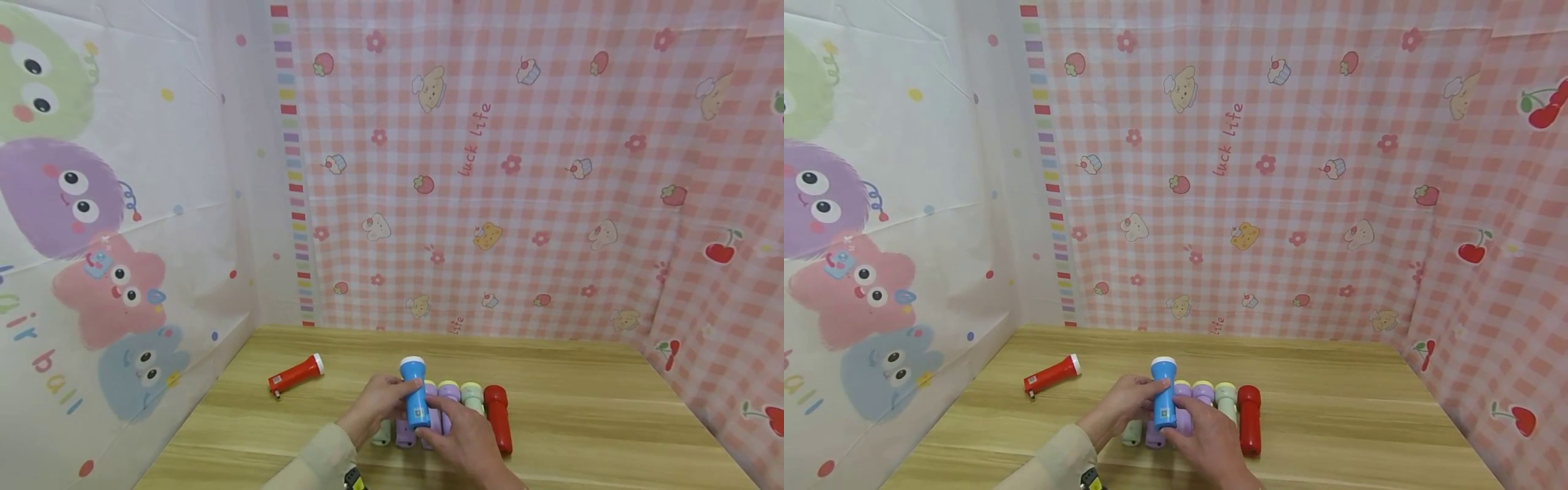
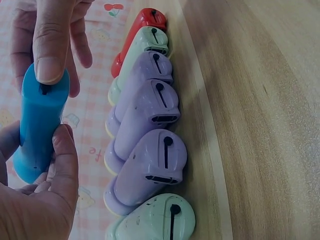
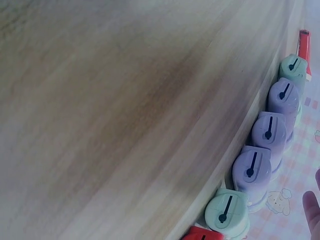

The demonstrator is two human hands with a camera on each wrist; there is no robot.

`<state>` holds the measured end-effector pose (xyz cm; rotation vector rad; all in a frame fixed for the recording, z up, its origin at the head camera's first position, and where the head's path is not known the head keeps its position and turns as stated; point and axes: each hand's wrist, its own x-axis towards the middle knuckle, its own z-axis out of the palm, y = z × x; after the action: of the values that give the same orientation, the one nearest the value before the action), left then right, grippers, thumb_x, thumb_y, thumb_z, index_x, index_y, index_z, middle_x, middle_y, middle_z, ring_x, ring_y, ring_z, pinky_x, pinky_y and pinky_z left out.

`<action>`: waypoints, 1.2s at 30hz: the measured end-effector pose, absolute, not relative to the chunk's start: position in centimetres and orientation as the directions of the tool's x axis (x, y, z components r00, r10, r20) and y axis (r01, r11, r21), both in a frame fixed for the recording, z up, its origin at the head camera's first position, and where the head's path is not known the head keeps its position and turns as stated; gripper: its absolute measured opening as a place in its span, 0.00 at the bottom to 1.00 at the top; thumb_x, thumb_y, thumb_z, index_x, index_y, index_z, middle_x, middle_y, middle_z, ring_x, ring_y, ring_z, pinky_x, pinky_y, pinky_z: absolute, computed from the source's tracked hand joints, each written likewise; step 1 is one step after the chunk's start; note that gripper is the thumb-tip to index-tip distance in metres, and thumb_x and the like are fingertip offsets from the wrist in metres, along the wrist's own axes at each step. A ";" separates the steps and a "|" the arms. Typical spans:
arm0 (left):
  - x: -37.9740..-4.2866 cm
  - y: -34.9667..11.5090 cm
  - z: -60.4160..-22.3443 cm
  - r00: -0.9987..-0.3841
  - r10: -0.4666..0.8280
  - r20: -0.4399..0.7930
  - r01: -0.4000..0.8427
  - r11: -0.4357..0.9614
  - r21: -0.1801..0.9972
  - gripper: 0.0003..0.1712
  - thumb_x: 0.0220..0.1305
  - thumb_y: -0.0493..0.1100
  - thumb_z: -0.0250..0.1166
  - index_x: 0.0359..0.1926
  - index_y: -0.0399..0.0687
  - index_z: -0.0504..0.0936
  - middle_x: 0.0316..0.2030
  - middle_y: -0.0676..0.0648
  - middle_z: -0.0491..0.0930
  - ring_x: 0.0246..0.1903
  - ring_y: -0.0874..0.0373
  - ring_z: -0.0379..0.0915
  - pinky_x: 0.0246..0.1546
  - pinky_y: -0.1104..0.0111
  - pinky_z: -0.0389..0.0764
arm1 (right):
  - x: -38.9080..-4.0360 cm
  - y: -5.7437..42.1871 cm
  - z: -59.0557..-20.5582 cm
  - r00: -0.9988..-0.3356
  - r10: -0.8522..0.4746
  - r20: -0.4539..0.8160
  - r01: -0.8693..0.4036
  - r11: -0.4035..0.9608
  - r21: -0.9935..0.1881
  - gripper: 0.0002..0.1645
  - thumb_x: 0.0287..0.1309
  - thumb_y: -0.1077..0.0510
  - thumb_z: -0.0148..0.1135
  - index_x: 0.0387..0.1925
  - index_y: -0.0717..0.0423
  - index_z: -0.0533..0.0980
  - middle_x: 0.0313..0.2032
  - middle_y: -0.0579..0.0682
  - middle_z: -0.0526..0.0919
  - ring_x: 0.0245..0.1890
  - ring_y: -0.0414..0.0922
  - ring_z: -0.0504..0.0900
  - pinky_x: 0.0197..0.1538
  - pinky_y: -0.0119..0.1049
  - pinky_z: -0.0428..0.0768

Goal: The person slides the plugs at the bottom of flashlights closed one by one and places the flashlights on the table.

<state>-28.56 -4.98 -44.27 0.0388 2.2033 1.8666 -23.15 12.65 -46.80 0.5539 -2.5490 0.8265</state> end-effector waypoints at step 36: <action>-29.1 -6.3 -44.1 -0.971 0.141 -0.195 -0.175 0.147 0.974 0.32 0.67 0.51 0.65 0.56 0.24 0.74 0.39 0.41 0.83 0.37 0.52 0.81 0.43 0.56 0.83 | -23.7 15.4 -47.7 -0.893 -0.148 0.424 -0.335 0.848 -0.411 0.31 0.49 0.43 0.76 0.53 0.52 0.81 0.47 0.50 0.85 0.48 0.50 0.83 0.47 0.50 0.81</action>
<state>-29.09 -6.33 -44.10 -0.0330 2.1840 1.9068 -23.67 15.42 -47.67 0.3597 -2.6440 0.6856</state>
